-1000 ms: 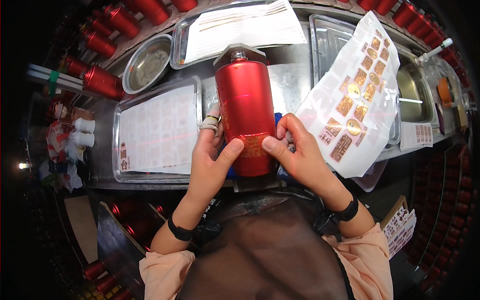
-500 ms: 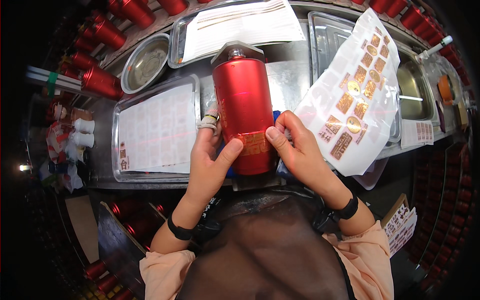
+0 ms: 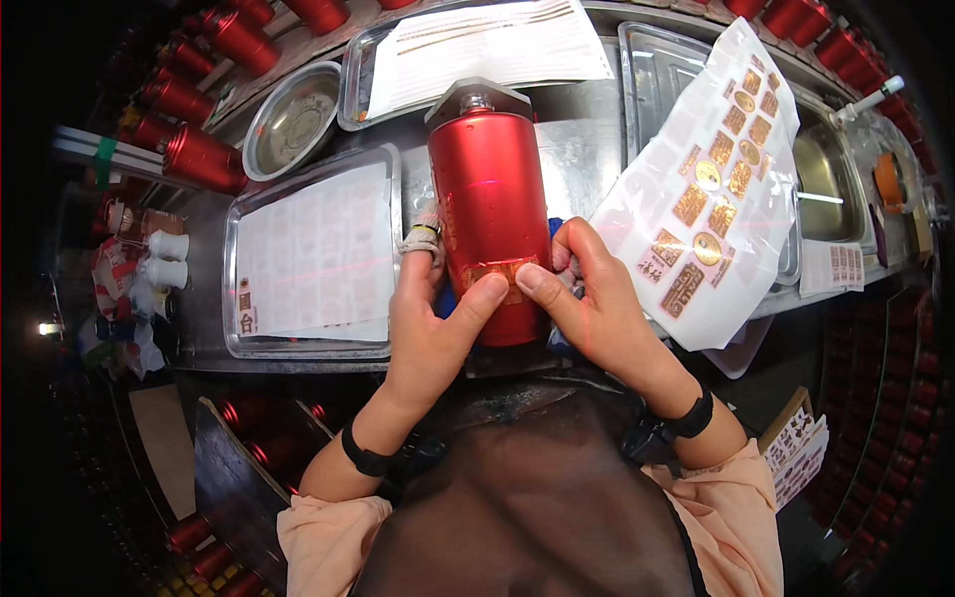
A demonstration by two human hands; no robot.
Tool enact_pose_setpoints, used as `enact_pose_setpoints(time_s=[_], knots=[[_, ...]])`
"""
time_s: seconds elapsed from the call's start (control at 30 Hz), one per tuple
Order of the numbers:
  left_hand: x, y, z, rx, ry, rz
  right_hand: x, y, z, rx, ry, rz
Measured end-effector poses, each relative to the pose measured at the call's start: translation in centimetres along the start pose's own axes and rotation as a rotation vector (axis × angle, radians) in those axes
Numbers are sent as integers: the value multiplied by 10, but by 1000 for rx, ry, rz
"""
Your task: Applying and smoothing decorative labels onto red metal canisters at an industrial workstation.
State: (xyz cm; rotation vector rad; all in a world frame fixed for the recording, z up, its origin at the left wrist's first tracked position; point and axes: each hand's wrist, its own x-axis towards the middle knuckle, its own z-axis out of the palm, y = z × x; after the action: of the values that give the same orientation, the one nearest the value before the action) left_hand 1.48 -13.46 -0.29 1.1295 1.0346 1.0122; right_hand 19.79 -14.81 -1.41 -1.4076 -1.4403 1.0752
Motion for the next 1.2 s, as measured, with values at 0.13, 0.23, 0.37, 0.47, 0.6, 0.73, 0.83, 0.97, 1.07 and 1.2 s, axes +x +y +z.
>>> enact_pose_setpoints(time_s=[0.13, 0.23, 0.37, 0.47, 0.6, 0.73, 0.83, 0.97, 1.07, 1.2], knots=[[1, -1, -1, 22, 11, 39, 2, 6, 0, 55, 7, 22], [2, 4, 2, -2, 9, 8, 2, 4, 0, 50, 2, 19], [5, 7, 6, 45, 25, -40, 3, 1, -1, -7, -5, 11], [5, 7, 7, 72, 39, -50, 3, 3, 0, 29, 3, 5], [4, 7, 7, 88, 60, -50, 2, 4, -3, 18, -15, -11], [3, 5, 1, 33, 37, -60, 2, 13, -8, 321, -106, 130], [3, 4, -2, 48, 17, -39, 2, 12, -8, 370, -115, 157], [4, 7, 1, 62, 18, -66, 3, 8, -4, 273, -62, 159], [5, 12, 4, 57, 21, -64, 4, 3, -2, 49, -6, 76], [5, 12, 5, 51, 30, -58, 5, 4, 1, 29, 21, 22]])
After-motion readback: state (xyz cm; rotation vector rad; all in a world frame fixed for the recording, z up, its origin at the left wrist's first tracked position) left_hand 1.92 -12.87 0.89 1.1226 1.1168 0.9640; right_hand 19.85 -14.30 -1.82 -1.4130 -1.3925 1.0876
